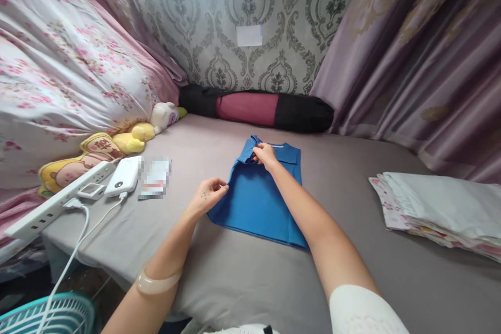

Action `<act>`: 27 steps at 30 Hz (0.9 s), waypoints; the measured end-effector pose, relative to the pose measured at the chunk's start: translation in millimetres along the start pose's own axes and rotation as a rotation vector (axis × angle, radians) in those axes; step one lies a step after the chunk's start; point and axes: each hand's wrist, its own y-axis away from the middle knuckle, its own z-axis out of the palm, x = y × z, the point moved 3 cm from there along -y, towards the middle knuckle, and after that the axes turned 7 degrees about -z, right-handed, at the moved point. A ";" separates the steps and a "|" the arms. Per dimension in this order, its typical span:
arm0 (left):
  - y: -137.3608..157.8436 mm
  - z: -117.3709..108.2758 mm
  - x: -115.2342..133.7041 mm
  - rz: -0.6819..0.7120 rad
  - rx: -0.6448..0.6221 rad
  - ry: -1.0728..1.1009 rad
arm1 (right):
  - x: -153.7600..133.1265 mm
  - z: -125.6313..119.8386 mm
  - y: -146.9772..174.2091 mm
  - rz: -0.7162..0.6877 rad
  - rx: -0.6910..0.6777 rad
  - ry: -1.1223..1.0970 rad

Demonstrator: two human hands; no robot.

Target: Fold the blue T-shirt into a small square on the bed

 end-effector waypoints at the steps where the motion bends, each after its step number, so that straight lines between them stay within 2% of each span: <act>1: 0.3 1.3 0.6 0.007 -0.003 -0.003 | 4.2 -2.4 1.9 0.006 0.000 -0.005; 9: 4.1 10.6 3.7 0.034 -0.070 -0.031 | 32.6 -17.4 -0.5 0.038 0.046 0.031; 16: 8.1 17.0 9.3 0.027 -0.183 -0.016 | 42.0 -28.7 -8.1 0.013 0.042 0.112; 19: 5.4 16.3 6.2 0.026 -0.174 0.002 | 44.3 -31.2 -11.1 0.001 0.024 0.168; 22: 3.1 14.3 2.0 0.152 -0.107 -0.097 | 46.1 -33.8 -15.5 -0.004 0.000 0.248; 27: 8.1 20.8 -1.3 0.547 -0.045 -0.411 | 38.9 -42.9 -21.2 0.004 0.007 0.444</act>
